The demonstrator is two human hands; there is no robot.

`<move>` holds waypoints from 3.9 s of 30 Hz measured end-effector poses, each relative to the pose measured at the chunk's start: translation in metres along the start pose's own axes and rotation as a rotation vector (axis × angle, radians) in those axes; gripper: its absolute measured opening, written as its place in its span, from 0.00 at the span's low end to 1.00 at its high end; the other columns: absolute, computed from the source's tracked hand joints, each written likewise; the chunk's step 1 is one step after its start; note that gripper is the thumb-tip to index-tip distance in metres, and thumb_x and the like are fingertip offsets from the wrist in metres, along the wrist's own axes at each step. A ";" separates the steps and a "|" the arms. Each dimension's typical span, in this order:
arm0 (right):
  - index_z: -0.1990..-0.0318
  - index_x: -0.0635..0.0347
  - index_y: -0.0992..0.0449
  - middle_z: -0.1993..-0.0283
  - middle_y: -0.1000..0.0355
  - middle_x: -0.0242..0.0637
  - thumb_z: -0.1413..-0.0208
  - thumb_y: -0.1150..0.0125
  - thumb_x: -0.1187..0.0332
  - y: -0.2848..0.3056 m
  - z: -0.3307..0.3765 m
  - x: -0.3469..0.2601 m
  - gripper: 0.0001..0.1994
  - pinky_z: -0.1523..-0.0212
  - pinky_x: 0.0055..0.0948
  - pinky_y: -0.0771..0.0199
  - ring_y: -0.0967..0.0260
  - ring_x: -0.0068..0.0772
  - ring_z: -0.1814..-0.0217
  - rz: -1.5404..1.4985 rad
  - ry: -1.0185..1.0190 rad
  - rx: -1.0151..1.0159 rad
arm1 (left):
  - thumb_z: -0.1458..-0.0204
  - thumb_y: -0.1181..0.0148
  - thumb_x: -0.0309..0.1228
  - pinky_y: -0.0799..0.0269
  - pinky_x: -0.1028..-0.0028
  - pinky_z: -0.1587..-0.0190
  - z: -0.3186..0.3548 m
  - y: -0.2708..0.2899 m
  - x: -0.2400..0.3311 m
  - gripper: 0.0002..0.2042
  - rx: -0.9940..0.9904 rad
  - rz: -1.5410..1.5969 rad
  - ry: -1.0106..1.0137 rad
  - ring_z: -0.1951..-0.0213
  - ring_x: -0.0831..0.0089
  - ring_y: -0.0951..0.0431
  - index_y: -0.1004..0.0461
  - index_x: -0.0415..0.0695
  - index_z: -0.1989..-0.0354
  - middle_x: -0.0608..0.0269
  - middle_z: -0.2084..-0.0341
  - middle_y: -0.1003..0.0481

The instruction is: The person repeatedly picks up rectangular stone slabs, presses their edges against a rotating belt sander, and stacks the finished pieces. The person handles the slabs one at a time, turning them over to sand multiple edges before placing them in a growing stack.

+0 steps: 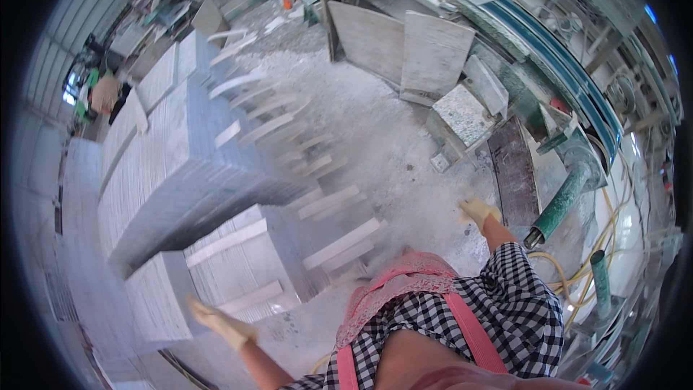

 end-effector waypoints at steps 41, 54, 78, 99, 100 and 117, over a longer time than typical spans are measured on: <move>0.38 0.60 0.32 0.34 0.34 0.51 0.51 0.31 0.55 0.713 -0.282 -0.004 0.34 0.34 0.43 0.36 0.37 0.53 0.33 0.409 0.521 0.929 | 0.34 0.49 0.28 0.34 0.72 0.38 0.337 -0.952 0.679 0.14 -1.479 0.728 -0.531 0.43 0.72 0.24 0.24 0.37 0.45 0.57 0.50 0.20; 0.36 0.58 0.33 0.33 0.35 0.42 0.48 0.33 0.63 0.739 -0.329 0.036 0.31 0.27 0.53 0.49 0.42 0.45 0.29 0.326 0.805 0.848 | 0.42 0.52 0.28 0.38 0.65 0.33 0.488 -1.012 1.140 0.31 -0.509 1.049 -1.571 0.37 0.54 0.29 0.46 0.41 0.27 0.53 0.37 0.28; 0.38 0.58 0.32 0.36 0.34 0.39 0.48 0.32 0.65 0.745 -0.332 0.046 0.29 0.28 0.56 0.48 0.42 0.41 0.28 0.297 0.776 0.855 | 0.46 0.53 0.27 0.28 0.63 0.44 0.563 -1.048 1.186 0.34 -0.359 1.074 -1.401 0.47 0.52 0.21 0.48 0.42 0.27 0.52 0.38 0.28; 0.42 0.62 0.31 0.39 0.33 0.50 0.47 0.37 0.54 0.755 -0.337 0.056 0.28 0.33 0.48 0.42 0.38 0.52 0.35 0.222 0.791 1.000 | 0.56 0.34 0.28 0.25 0.56 0.55 0.619 -0.911 0.959 0.13 -1.143 0.655 -2.451 0.59 0.55 0.20 0.23 0.41 0.60 0.52 0.66 0.21; 0.47 0.61 0.29 0.45 0.30 0.49 0.48 0.37 0.54 0.754 -0.336 0.050 0.25 0.38 0.47 0.38 0.35 0.54 0.41 0.140 0.889 0.972 | 0.56 0.35 0.31 0.27 0.56 0.58 0.609 -0.914 0.950 0.09 -1.093 0.359 -2.507 0.60 0.55 0.20 0.22 0.42 0.66 0.53 0.69 0.21; 0.30 0.57 0.36 0.34 0.35 0.48 0.39 0.38 0.56 0.593 -0.308 -0.142 0.32 0.31 0.45 0.41 0.39 0.51 0.33 -0.016 0.588 0.437 | 0.44 0.43 0.37 0.28 0.59 0.66 0.342 -0.785 0.763 0.11 -1.378 -0.022 -1.725 0.70 0.54 0.24 0.23 0.42 0.70 0.52 0.73 0.24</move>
Point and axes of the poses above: each hand's wrist, its own z-axis away from the middle knuckle, its own y-axis out of the back of the hand, x = y × z, the point moved 2 cm from there along -z, towards the middle knuckle
